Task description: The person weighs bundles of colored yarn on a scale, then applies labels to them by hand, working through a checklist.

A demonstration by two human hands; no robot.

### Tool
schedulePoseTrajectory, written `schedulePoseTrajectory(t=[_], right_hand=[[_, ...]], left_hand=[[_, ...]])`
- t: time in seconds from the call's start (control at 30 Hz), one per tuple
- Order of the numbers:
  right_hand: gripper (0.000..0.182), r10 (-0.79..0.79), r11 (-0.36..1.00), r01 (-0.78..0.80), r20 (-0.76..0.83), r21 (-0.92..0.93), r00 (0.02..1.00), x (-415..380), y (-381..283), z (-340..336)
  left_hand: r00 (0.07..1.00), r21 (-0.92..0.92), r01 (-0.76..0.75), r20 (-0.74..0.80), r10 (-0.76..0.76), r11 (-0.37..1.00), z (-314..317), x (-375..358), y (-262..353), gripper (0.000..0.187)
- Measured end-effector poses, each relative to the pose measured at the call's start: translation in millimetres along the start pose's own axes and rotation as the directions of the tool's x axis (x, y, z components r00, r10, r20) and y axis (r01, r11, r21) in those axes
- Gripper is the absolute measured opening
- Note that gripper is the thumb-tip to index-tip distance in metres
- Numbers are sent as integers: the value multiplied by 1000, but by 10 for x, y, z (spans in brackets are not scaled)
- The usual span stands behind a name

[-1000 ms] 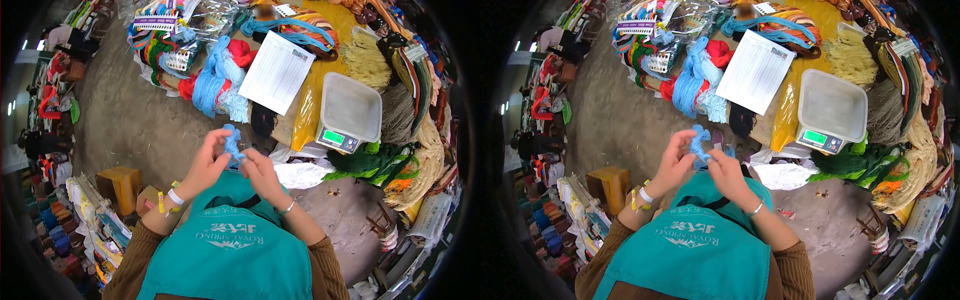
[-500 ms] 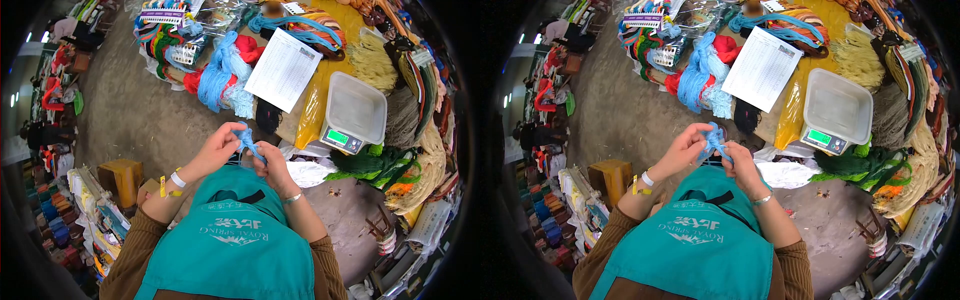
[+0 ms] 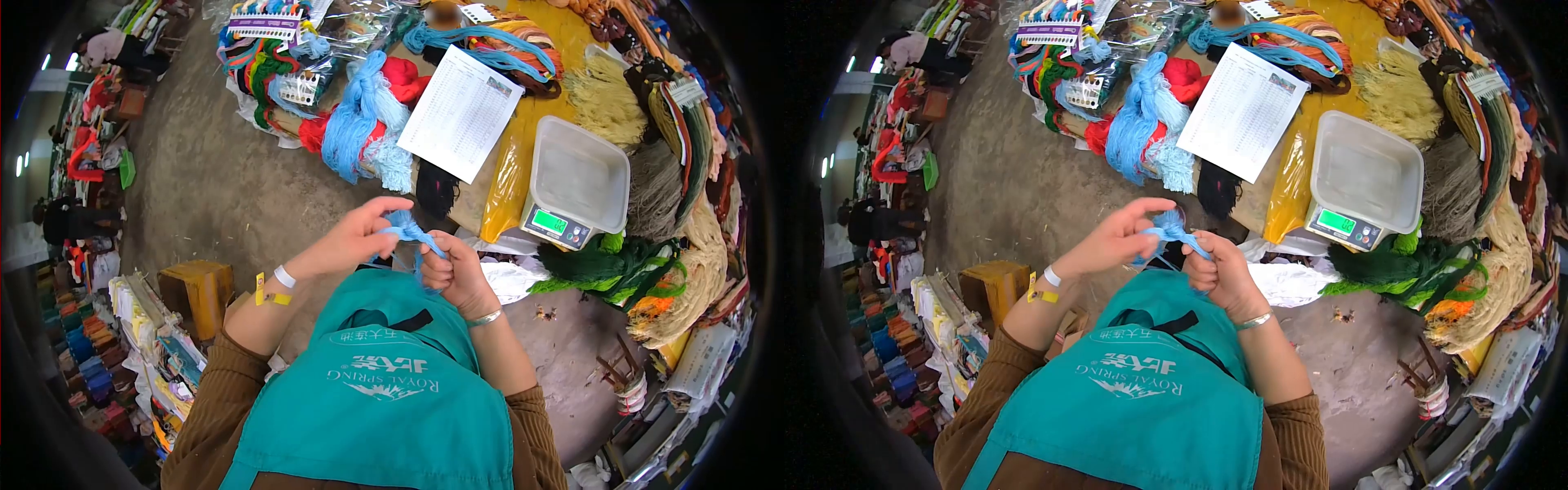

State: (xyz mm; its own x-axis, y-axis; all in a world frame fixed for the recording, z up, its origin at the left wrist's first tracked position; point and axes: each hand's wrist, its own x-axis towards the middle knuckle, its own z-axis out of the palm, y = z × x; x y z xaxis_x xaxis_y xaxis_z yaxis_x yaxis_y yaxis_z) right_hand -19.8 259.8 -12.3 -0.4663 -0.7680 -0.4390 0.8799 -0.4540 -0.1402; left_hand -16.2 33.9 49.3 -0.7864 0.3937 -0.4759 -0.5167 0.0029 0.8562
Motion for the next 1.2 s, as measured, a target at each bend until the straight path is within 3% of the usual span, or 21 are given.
schedulePoseTrajectory(t=[0.03, 0.1, 0.17, 0.23, 0.4, 0.5, 0.53, 0.77, 0.9, 0.97, 1.0, 1.07, 1.17, 1.2], right_hand=[[18, 1, 1000, -1, 15, 4, 1000, -12, -3, -20], [19, -7, 1000, 7, 15, 15, 1000, -40, 3, -56], [19, -30, 1000, 30, -1, 8, 1000, -83, -30, -118], [19, -63, 997, 62, -45, -37, 997, -151, -90, -200], [20, -79, 993, 71, -74, -99, 994, -320, -217, -404], [21, -121, 993, 119, -118, -23, 986, -398, -282, -640], [21, -153, 987, 143, -143, -77, 978, -468, -337, -765], [21, -218, 931, 139, -208, -337, 954, -582, -529, -758], [23, -262, 832, 85, -254, -549, 931, -559, -663, -719], [26, -330, 609, 68, -175, -790, 928, -553, -707, -746], [31, -252, 456, -33, -165, -889, 954, -533, -770, -835], [31, -146, 365, -76, -138, -928, 980, -444, -733, -918], [37, 101, 695, -110, -54, -710, 993, -134, -522, -430], [38, 179, 613, -79, 40, -786, 983, -9, -436, -314]], left_hand=[[998, -82, 58, 5, -58, 995, -35, -26, 67, 50], [1000, -168, 19, 11, -17, 986, -62, -62, 143, 42], [995, -371, 22, -83, -57, 928, -190, -98, 188, 36], [984, -367, -12, -172, -54, 930, -290, -138, 301, 33], [951, -405, -162, -306, 34, 900, -620, -234, 404, 26], [901, -489, -367, -398, 171, 792, -972, -307, 399, 24], [859, -501, -459, -462, 221, 734, -1089, -349, 431, 23], [856, -266, -410, -443, 268, 872, -931, -497, 724, 22], [849, -183, -424, -421, 319, 887, -760, -600, 916, 22], [857, -9, -338, -417, 303, 941, -609, -661, 1008, 20], [876, 77, -314, -360, 320, 946, -541, -710, 1034, 20], [919, 179, -227, -287, 272, 957, -335, -808, 1100, 22], [968, 216, -215, -86, 238, 952, -190, -874, 1105, 23], [970, 193, -224, -56, 238, 955, -140, -876, 1123, 23]])
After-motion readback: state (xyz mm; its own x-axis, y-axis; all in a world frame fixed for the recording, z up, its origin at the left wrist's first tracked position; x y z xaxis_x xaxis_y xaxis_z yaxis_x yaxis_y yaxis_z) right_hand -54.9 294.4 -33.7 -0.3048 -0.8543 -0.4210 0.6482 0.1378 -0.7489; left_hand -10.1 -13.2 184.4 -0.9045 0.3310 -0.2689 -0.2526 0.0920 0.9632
